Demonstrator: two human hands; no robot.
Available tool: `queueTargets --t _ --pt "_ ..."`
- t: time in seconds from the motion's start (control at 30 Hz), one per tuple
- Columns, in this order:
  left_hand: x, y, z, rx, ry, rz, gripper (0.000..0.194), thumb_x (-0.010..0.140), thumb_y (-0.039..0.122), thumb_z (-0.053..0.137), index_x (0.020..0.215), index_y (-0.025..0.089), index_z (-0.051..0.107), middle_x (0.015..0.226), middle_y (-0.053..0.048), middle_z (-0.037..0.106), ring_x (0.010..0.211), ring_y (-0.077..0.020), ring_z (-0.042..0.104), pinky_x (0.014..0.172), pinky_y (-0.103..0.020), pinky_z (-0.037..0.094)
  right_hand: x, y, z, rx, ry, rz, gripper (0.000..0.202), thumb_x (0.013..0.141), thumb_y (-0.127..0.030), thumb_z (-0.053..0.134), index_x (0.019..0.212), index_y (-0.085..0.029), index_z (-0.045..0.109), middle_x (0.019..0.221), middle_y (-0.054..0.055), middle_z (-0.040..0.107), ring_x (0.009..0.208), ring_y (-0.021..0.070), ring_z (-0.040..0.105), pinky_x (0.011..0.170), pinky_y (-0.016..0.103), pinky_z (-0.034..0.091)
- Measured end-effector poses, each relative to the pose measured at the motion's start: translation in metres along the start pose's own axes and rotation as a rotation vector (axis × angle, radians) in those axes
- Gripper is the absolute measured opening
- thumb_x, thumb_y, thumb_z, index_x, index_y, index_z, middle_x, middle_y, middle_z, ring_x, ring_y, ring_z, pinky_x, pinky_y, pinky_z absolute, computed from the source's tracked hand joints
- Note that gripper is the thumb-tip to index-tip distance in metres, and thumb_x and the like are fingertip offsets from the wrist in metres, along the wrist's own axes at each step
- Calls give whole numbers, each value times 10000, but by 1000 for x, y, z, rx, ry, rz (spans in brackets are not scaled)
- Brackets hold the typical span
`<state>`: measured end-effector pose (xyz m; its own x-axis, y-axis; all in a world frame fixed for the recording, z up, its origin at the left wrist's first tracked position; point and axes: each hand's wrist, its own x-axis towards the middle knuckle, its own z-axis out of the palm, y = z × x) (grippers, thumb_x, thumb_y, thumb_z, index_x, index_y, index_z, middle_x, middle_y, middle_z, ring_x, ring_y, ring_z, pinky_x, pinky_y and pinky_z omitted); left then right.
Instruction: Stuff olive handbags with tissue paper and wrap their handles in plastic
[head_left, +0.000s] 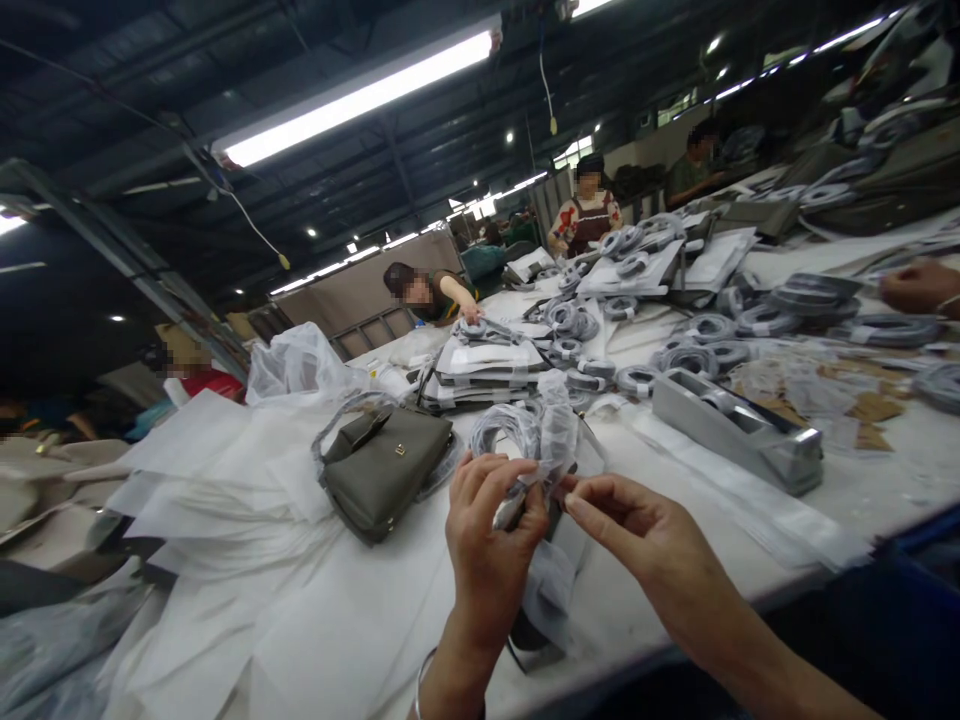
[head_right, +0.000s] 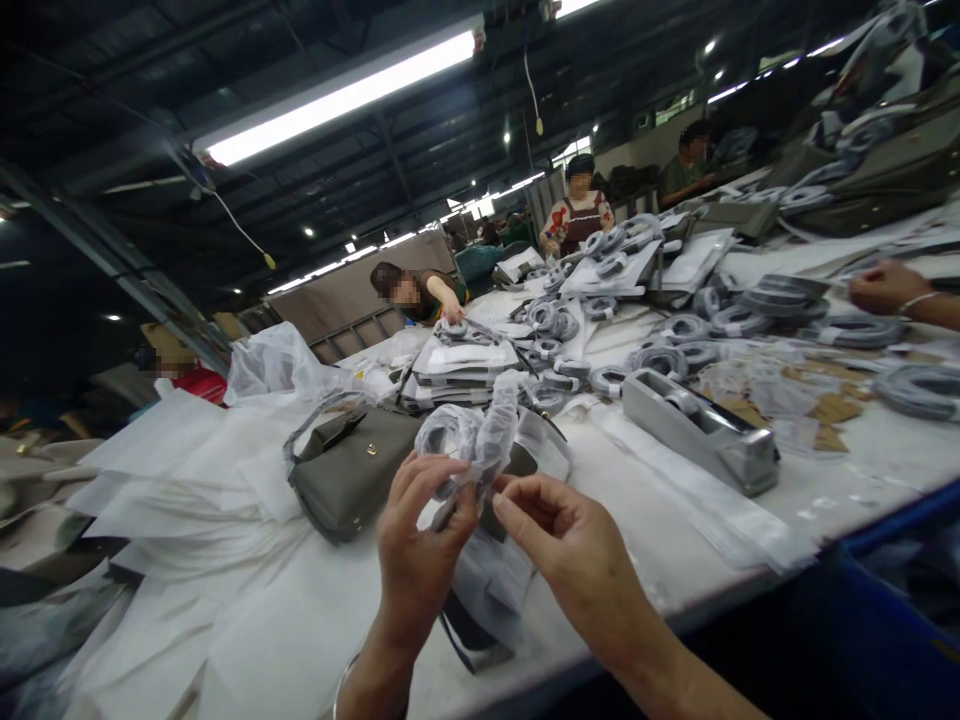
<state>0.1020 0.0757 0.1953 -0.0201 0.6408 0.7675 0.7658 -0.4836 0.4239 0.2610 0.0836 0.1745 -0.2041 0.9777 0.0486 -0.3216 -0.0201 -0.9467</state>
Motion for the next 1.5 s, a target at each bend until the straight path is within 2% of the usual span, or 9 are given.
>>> queueTargets --t 0.23,0.37,0.43,0.5,0.6,0.73,0.9,1.07,1.5 --pt "-1 -3 -1 8 3 21 232 856 110 669 1018 275 675 995 2 687 994 -182 627 1127 -453 362 1 1 2 -2 -7 -6 262 769 -471 793 822 -218 748 991 69 748 979 248 693 883 319 554" --pt "-1 -3 -2 -51 7 -61 196 875 152 658 1018 284 683 1033 0 680 1064 -190 618 1115 -422 379 1 3 1 -119 -33 -142 194 839 -442 726 845 -248 736 1030 42 699 954 211 671 884 315 549" --pt "-2 -4 -2 -88 -9 -119 183 881 177 659 1022 289 686 1062 -1 678 1109 -197 607 1103 -401 389 2 6 -1 -234 26 -213 167 843 -433 718 834 -269 749 1077 42 673 1040 225 643 982 351 504" --pt "-3 -5 -2 -113 -28 -154 182 881 188 661 1029 290 687 1080 0 676 1143 -200 595 1105 -391 384 3 8 -2 -295 81 -224 164 822 -446 735 824 -285 767 1265 42 623 1212 259 570 1111 401 403" --pt "-4 -7 0 -121 -30 -161 188 877 181 664 1034 282 687 1090 -6 674 1172 -203 582 1111 -387 378 5 7 -3 -176 27 -115 223 790 -490 758 831 -271 778 1493 26 492 1378 305 443 1198 464 280" --pt "-3 -10 1 -112 -1 -103 180 869 177 687 1023 272 692 1073 -11 674 1147 -196 592 1078 -368 408 4 -3 -4 -35 -126 2 272 815 -490 749 845 -222 779 1253 81 692 1313 307 524 1174 460 315" --pt "-1 -10 1 -115 -13 -87 184 876 169 681 1025 277 686 1054 0 669 1123 -175 595 1072 -345 408 2 -5 -4 -46 -108 -69 205 832 -441 748 808 -240 780 1106 35 750 1227 258 594 1089 347 417" --pt "-1 -9 1 -94 -7 -59 190 875 162 681 1026 276 683 1042 6 669 1081 -165 606 1086 -349 397 2 4 -2 25 -62 -19 245 819 -446 758 957 -246 792 999 36 771 993 232 705 870 310 559" --pt "-2 -5 1 -89 -8 -122 183 879 174 662 1026 281 682 1068 -1 662 1078 -172 601 996 -304 435 4 14 4 6 37 -118 246 828 -438 753 917 -209 769 1107 83 753 1013 230 712 925 289 564"
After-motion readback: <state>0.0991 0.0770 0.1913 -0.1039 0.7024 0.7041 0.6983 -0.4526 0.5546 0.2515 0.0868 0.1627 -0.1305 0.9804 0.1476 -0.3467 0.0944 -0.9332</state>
